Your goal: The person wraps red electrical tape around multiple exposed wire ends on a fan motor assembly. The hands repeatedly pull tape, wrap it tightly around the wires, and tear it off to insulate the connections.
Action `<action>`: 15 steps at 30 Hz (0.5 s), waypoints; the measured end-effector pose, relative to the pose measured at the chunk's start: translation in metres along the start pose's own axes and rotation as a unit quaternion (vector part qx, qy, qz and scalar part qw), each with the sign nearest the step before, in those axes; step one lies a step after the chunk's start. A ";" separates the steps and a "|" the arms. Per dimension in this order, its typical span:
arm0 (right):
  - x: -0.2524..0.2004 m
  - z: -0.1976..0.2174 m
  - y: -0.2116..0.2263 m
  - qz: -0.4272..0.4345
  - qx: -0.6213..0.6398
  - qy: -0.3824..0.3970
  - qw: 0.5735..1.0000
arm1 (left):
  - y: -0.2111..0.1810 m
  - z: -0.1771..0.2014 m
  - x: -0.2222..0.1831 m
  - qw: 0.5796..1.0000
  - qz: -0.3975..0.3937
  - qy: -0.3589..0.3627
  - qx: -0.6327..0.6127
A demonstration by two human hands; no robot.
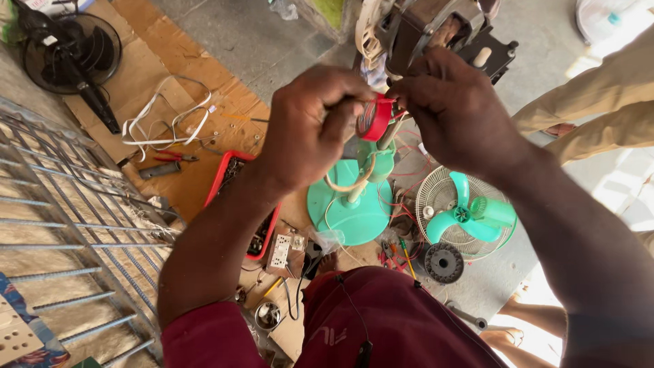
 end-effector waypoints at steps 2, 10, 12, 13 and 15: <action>0.000 -0.001 -0.006 -0.007 -0.001 0.029 1.000 | -0.027 -0.005 -0.002 0.985 -0.122 -0.004 0.120; -0.002 0.004 0.002 0.026 0.005 0.007 1.000 | 0.044 -0.014 -0.035 0.939 0.247 -0.079 -0.226; -0.003 0.002 0.005 0.027 0.012 0.000 1.000 | 0.076 -0.022 -0.050 0.856 0.393 -0.098 -0.321; -0.004 0.001 0.007 0.030 0.016 -0.002 0.999 | 0.087 -0.027 -0.057 0.803 0.459 -0.105 -0.365; -0.003 0.001 0.010 0.030 0.010 -0.005 0.999 | 0.089 -0.027 -0.049 0.815 0.453 -0.075 -0.354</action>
Point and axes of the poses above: each hand's wrist, its own x-axis towards the middle knuckle, its own z-axis out of the back of the hand, y = z × x, the point moved 8 cm from there along x, towards the middle knuckle, and after that the axes turned 1 degree about -z, right-handed, at the moved point
